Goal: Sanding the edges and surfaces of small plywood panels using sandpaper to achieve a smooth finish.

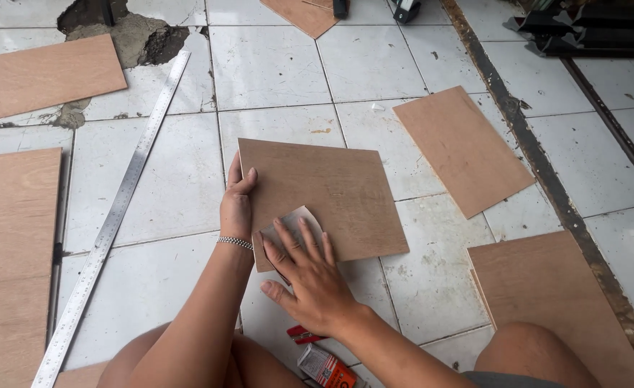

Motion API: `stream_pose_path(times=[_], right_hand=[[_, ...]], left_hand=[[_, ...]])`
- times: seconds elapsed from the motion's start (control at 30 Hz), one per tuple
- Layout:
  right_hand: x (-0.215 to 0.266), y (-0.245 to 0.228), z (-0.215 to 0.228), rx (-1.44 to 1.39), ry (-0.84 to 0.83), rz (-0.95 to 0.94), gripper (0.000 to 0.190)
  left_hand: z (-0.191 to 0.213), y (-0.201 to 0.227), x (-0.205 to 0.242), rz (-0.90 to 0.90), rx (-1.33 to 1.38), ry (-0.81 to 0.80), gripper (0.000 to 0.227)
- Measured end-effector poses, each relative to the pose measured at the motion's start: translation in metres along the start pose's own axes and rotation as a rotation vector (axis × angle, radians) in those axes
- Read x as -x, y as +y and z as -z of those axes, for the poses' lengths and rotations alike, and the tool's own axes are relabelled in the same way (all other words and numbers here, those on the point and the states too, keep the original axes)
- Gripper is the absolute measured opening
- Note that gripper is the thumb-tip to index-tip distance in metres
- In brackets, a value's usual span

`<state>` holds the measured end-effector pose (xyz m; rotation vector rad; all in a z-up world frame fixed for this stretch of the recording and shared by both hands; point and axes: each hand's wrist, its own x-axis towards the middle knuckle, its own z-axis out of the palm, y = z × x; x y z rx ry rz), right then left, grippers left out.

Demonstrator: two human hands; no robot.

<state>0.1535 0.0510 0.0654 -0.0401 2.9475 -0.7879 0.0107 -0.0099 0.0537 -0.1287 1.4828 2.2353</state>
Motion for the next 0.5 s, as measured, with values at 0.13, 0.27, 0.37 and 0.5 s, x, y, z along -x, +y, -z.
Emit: stream_pose_path(times=[0.13, 0.27, 0.37, 0.5], right_hand=[[0.034, 0.063, 0.013, 0.234, -0.112, -0.199, 0.072], [0.046, 0.104, 0.014, 0.318, -0.129, -0.567, 0.062], [0.049, 0.062, 0.013, 0.285, -0.095, -0.406, 0.059], [0.068, 0.055, 0.013, 0.231, -0.007, -0.02, 0.054]], left_hand=[[0.023, -0.032, -0.022, 0.035, 0.149, -0.052, 0.053], [0.028, -0.042, -0.023, 0.137, -0.045, 0.01, 0.05], [0.024, -0.038, -0.005, 0.222, -0.162, 0.048, 0.051], [0.041, -0.04, 0.016, 0.313, -0.146, 0.132, 0.044]])
